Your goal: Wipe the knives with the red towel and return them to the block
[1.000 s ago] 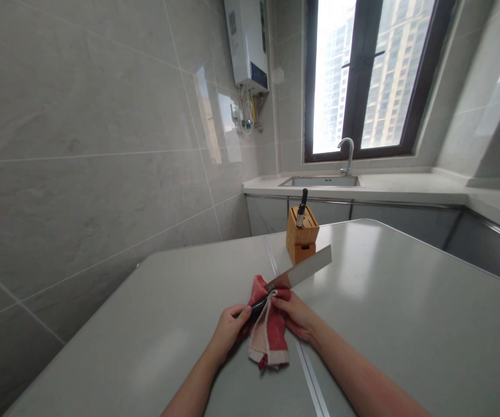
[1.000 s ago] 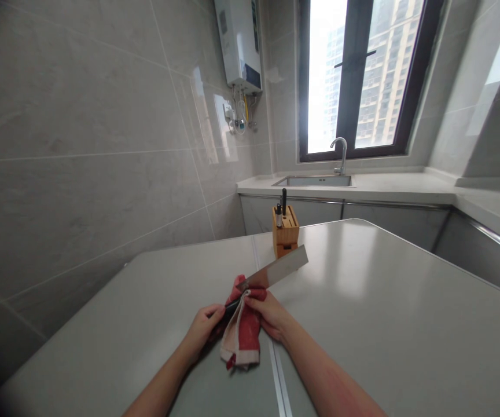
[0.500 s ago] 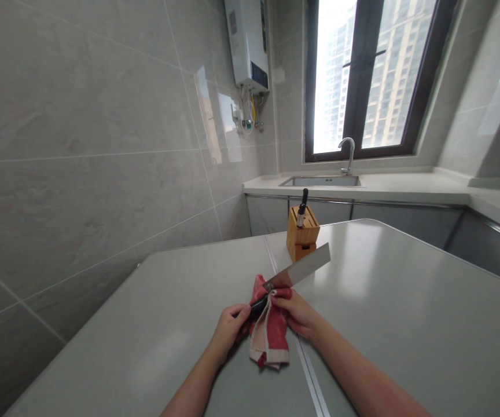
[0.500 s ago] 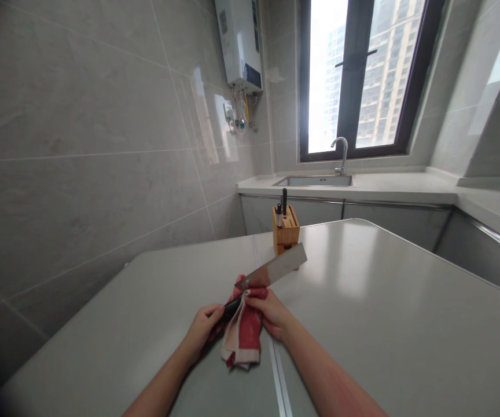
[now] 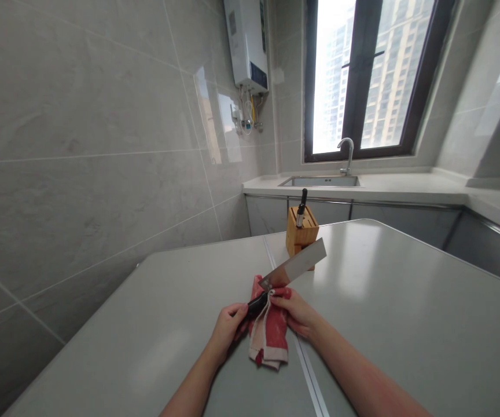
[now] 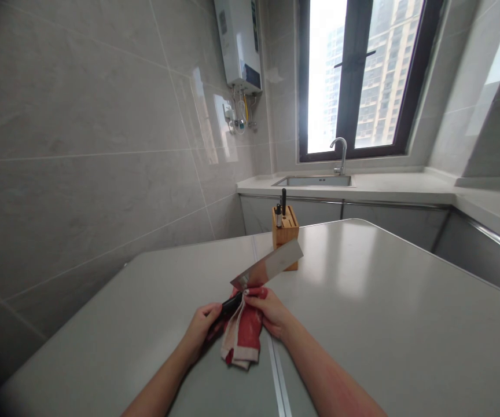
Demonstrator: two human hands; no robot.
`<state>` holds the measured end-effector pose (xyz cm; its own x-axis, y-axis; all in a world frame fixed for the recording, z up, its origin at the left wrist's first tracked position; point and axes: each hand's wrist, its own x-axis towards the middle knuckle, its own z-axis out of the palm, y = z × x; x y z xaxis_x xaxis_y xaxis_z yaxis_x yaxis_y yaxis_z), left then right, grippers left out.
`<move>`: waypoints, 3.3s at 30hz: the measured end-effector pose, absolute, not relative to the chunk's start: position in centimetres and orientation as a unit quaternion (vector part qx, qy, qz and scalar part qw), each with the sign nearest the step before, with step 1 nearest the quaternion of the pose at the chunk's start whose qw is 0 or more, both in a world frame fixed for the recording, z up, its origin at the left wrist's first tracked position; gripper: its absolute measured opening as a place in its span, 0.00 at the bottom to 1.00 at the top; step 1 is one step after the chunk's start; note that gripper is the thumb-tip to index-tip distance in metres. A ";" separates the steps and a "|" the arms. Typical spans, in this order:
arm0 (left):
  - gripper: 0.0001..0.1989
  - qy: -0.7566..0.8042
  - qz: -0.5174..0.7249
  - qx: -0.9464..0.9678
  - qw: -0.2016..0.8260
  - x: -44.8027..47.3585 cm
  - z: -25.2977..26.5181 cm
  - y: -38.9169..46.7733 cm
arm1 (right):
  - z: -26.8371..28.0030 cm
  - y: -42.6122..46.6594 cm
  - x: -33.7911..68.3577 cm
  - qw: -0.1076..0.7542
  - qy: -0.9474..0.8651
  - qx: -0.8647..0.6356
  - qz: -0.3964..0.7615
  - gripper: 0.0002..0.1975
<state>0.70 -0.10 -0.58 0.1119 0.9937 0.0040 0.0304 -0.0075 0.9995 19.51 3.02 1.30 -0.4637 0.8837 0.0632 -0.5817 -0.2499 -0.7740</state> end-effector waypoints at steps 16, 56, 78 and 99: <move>0.25 0.481 0.483 0.510 0.526 0.9 0.0 -0.2 | 0.9 3.2 19.5 0.490 -0.350 -0.222 0.767 0.13; 0.25 0.478 0.436 0.553 0.524 0.8 -0.7 -0.1 | 1.0 2.5 19.4 0.485 -0.377 -0.178 0.769 0.14; 0.25 0.485 0.436 0.558 0.513 0.8 -0.9 -0.1 | 1.5 2.8 19.7 0.503 -0.368 -0.200 0.756 0.14; 0.24 0.456 0.461 0.528 0.549 0.8 -0.1 -0.2 | 1.1 3.2 19.9 0.474 -0.384 -0.221 0.761 0.13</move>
<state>0.79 -0.21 -0.06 0.1600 0.9870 -0.0136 -0.0251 0.0178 0.9995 19.91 3.24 1.10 -0.4530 0.8911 0.0281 -0.5524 -0.2558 -0.7934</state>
